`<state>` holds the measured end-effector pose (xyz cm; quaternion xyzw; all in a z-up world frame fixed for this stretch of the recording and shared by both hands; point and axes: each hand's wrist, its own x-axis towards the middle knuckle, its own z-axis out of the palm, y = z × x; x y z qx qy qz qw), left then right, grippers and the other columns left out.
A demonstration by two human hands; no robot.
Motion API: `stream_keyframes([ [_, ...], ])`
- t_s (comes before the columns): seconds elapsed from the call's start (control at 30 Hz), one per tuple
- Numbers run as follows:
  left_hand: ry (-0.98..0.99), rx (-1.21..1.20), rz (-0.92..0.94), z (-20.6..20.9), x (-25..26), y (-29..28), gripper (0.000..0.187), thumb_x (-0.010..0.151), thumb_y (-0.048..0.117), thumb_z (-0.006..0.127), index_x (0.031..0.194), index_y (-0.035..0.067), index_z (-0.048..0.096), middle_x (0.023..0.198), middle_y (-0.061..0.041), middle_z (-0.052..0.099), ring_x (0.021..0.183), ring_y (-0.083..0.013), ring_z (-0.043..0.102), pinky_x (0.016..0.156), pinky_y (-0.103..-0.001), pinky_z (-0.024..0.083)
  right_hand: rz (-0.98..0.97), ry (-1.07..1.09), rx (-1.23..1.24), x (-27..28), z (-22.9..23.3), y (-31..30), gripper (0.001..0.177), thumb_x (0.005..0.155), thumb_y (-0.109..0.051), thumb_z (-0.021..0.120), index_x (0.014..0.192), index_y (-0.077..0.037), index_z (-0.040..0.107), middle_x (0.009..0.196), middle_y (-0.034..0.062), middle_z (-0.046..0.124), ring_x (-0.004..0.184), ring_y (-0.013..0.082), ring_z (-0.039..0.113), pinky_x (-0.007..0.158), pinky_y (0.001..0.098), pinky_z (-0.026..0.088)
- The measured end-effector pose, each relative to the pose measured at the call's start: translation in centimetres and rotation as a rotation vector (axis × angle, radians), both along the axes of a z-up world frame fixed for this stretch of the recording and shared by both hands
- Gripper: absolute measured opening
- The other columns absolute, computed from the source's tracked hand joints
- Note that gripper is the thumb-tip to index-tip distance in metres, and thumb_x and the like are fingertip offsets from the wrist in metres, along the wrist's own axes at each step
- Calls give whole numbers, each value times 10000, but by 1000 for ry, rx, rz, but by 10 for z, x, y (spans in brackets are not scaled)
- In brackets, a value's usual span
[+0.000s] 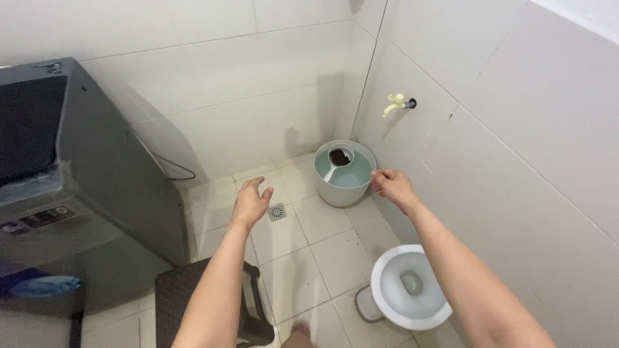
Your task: Picking up and arranging various laundry detergents, sachets, and a loofah in a bathroom area.
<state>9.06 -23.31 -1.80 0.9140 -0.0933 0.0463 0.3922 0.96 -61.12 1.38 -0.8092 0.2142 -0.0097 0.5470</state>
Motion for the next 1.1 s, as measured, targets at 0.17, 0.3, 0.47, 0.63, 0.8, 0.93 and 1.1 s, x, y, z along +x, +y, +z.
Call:
stream_keyframes([
  [0.17, 29, -49, -24, -18, 47, -26, 492, 924, 271, 697, 1356, 48, 623, 1370, -175, 633, 1217, -333, 638, 1024, -433, 515, -4, -2, -24, 37, -14, -17, 383, 976, -351, 623, 1191, -51, 723, 1028, 60, 752, 945, 165, 716, 805, 342, 575],
  [0.3, 83, -52, -11, -26, 96, -38, 472, 950, 258, 688, 1359, 34, 611, 1350, -182, 642, 1173, -312, 663, 968, -427, 530, 28, -13, -47, 86, -35, -38, 389, 969, -362, 629, 1175, -50, 733, 1007, 54, 755, 904, 164, 709, 770, 329, 574],
  [0.47, 91, -67, -15, -33, 166, -51, 463, 934, 248, 693, 1333, 21, 635, 1323, -177, 676, 1162, -310, 692, 977, -413, 548, -13, 20, -3, 159, -54, -58, 401, 961, -360, 640, 1191, -42, 722, 1018, 47, 743, 878, 180, 707, 738, 333, 555],
  [0.63, 97, -5, -34, -30, 229, -65, 453, 946, 258, 683, 1330, 21, 638, 1320, -184, 667, 1179, -317, 678, 989, -424, 538, -16, 67, -30, 224, -59, -67, 385, 951, -344, 645, 1181, -50, 740, 1017, 59, 744, 867, 172, 712, 706, 339, 543],
  [0.8, 85, 7, -42, -33, 268, -75, 437, 939, 250, 678, 1318, 33, 649, 1295, -187, 675, 1175, -336, 667, 984, -442, 531, -4, 71, -21, 284, -92, -84, 341, 952, -308, 665, 1163, -54, 749, 1001, 58, 749, 841, 169, 698, 719, 342, 548],
  [0.93, 117, 21, -24, -43, 293, -93, 428, 931, 248, 679, 1309, 48, 656, 1297, -189, 671, 1169, -342, 664, 975, -446, 531, 0, 105, -16, 322, -112, -95, 330, 955, -301, 671, 1159, -52, 745, 991, 55, 748, 840, 153, 697, 735, 340, 568],
  [1.1, 114, 21, -11, -82, 326, -119, 414, 957, 219, 658, 1330, 42, 626, 1337, -200, 629, 1184, -364, 629, 969, -457, 510, -9, 189, -92, 380, -184, -108, 313, 960, -318, 656, 1169, -101, 740, 965, 50, 752, 823, 132, 697, 714, 297, 560],
])
